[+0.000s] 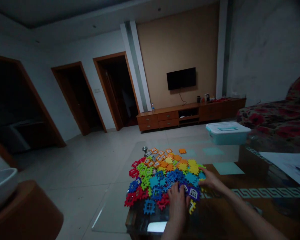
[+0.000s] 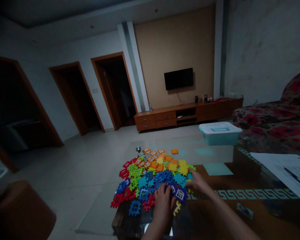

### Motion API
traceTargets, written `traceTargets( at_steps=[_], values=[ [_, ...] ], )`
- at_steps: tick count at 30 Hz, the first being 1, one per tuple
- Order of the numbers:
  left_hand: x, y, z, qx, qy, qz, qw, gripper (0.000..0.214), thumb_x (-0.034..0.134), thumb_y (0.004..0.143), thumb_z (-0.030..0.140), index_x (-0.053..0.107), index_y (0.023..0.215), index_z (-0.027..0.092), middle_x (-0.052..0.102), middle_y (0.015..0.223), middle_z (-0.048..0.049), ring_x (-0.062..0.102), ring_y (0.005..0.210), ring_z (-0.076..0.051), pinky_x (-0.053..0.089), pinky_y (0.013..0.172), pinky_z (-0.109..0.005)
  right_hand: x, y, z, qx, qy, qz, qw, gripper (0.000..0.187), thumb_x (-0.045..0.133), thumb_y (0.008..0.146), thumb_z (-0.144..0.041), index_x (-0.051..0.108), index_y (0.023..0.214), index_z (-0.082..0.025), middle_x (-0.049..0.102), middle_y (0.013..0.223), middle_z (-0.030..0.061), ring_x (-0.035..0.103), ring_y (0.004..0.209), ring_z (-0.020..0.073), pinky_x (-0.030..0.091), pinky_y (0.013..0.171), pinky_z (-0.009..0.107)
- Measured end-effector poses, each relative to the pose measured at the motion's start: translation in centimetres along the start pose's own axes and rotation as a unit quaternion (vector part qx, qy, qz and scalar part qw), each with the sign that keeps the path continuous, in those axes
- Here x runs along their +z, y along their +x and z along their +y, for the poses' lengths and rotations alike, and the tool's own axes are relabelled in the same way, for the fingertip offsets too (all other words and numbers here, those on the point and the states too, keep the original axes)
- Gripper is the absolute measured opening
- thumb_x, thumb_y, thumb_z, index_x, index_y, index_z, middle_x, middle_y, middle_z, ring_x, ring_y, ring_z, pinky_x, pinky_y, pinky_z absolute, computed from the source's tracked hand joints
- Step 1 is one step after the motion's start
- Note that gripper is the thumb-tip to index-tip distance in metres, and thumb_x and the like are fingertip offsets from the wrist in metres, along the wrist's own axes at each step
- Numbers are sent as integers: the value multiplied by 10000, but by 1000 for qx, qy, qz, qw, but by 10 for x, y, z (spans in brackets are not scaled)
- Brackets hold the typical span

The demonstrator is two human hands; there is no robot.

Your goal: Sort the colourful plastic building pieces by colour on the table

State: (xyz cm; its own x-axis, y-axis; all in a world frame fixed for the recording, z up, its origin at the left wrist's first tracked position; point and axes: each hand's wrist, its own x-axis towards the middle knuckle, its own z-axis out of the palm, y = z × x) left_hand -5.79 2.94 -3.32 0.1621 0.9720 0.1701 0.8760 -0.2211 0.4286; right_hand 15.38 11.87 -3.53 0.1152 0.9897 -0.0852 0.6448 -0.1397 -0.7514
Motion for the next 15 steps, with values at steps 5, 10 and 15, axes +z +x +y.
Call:
traceTargets(
  at_steps=[5,10,15],
  values=[
    [-6,10,5,4,-56,6,998,412,575,834,213,584,1244,240,536,1291,-79,441,1204,-268,347,1038,-406,3,3,-14,28,176,29,984,556,693,573,-140,671,1126,-186,729,867,62,690,866,276,552,762,368],
    [-30,34,-1,18,-82,49,995,274,583,816,167,647,1081,196,584,1133,-76,513,1109,-238,397,985,-386,7,5,-38,31,287,23,957,456,645,692,-241,652,1144,-183,730,878,68,694,847,260,570,691,348],
    [-49,57,-35,-10,-101,163,981,236,535,871,264,613,1083,194,589,1093,-87,543,1087,-249,430,966,-418,35,4,-81,23,265,25,964,645,638,705,-166,521,1339,-203,634,1257,111,629,1095,275,542,868,337]
  ],
)
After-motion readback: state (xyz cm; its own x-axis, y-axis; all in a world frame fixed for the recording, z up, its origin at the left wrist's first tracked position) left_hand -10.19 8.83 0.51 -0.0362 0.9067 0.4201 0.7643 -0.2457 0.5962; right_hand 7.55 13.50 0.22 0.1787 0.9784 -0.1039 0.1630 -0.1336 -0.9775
